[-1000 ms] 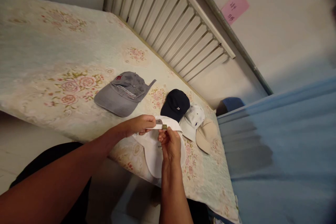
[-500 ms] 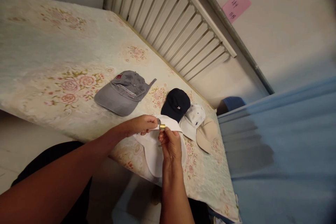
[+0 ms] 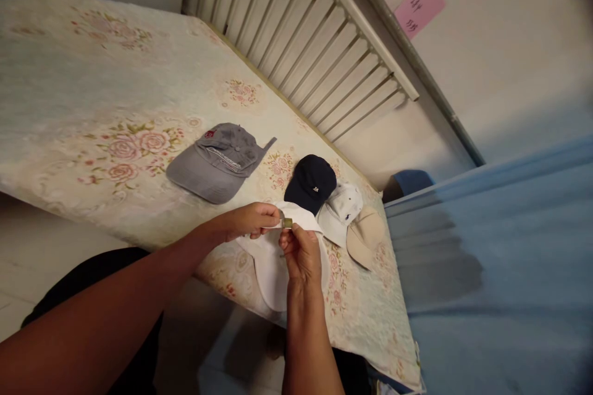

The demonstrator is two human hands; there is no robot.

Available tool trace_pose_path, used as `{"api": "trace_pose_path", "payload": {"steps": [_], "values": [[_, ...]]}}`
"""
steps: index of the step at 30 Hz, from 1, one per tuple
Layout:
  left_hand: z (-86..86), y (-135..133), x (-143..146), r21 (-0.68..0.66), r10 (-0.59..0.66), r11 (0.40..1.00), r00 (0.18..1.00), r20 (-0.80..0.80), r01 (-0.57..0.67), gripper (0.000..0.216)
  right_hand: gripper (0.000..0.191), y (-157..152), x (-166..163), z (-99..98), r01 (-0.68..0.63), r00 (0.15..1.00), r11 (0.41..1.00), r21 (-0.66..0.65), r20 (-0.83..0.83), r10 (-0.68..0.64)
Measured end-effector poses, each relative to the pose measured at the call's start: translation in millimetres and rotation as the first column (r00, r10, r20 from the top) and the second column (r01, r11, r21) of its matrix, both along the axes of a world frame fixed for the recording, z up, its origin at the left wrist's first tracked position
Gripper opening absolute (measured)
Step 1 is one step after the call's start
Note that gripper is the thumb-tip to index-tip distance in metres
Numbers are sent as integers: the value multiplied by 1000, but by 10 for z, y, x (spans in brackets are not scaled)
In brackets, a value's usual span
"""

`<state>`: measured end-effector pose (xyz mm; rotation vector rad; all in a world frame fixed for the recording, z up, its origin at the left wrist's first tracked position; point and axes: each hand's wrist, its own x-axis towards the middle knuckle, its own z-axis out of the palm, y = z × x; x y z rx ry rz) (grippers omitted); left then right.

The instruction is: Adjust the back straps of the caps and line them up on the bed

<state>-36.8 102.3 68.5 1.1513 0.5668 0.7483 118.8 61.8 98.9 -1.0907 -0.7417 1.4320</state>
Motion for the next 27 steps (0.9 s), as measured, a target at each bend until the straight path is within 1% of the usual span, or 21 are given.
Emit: {"api": "trace_pose_path", "payload": {"steps": [5,10,16,18,24,27], "values": [[3,-6,0,-11,-21,1000,1000,21,21,25,16,-11,-13,21,9,1000,1000,-3,17,-9],[29,-16,-3,-11,-19,1000,998,56,20,29,16,-19,-27,56,-1,999,1000,21,33,1],[58,-45,23,2,3,1000,1000,24,-3,34,13,-24,-35,32,38,989,999,17,144,-40],[47,-48,34,-4,13,1000,999,29,-13,33,12,-26,-31,26,42,987,999,18,154,-44],[-20,-24,67,-35,24,999,997,80,-22,26,16,-23,-22,13,-10,999,1000,0,38,10],[-12,-22,67,-34,21,999,996,91,-18,23,17,-10,-25,5,-4,1000,1000,-21,-4,4]]}}
